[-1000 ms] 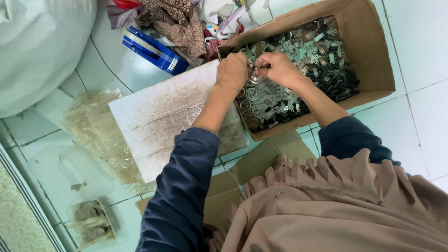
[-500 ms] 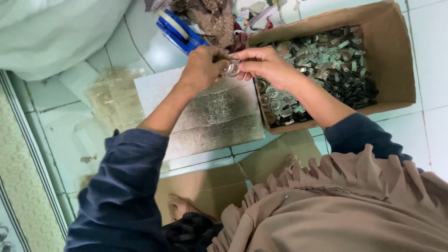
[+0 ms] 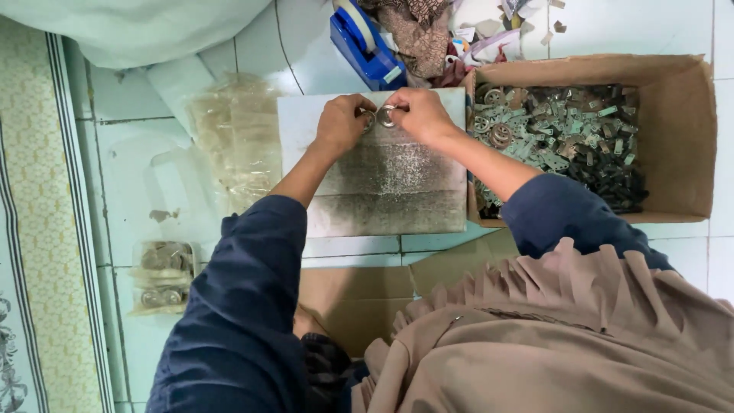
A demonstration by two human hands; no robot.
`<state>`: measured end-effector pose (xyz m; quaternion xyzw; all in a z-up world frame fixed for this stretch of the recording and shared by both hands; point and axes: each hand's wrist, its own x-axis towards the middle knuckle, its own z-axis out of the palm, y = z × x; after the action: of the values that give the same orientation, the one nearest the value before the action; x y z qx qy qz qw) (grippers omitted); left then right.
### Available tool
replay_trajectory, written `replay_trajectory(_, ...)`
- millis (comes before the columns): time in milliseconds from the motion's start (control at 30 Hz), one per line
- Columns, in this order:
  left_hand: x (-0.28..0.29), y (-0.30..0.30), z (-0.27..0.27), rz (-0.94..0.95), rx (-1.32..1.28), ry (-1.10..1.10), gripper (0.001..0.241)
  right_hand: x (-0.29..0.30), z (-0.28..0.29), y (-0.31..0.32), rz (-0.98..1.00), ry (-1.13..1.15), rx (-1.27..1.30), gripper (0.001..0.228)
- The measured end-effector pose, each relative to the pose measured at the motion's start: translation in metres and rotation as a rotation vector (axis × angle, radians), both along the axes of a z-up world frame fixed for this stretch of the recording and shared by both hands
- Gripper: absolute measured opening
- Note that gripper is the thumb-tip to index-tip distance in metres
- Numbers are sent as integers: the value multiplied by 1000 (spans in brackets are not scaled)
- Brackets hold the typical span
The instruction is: The person wipes their hands with a cloth, then picks up small metal discs from a cardboard box and arranges them onto a white template board, occasionally placing them into plastic bags.
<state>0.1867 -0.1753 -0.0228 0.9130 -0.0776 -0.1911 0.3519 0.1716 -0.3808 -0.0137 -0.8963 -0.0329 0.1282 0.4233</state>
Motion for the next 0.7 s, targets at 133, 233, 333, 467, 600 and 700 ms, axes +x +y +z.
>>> replay_trajectory(133,-9,-2,26,-38,76,-123,21,3,-11,-4,-8,-33,-92,22)
replay_trajectory(233,-18,-5,48,-78,152,-218,22,-3,-6,-6,30,-103,-142,28)
replay_trajectory(333,-8,-11,32,-107,180,-264,24,-4,3,-17,8,-176,-82,34)
replay_trajectory(467,5,-40,42,-150,64,-342,20,-3,32,-50,-110,-358,3,22)
replay_trajectory(600,9,-111,51,-212,-66,-446,18,-11,63,-110,-283,-320,2,16)
replay_trajectory(700,-7,-167,63,-406,19,-589,39,-27,80,-141,-373,-43,23,14)
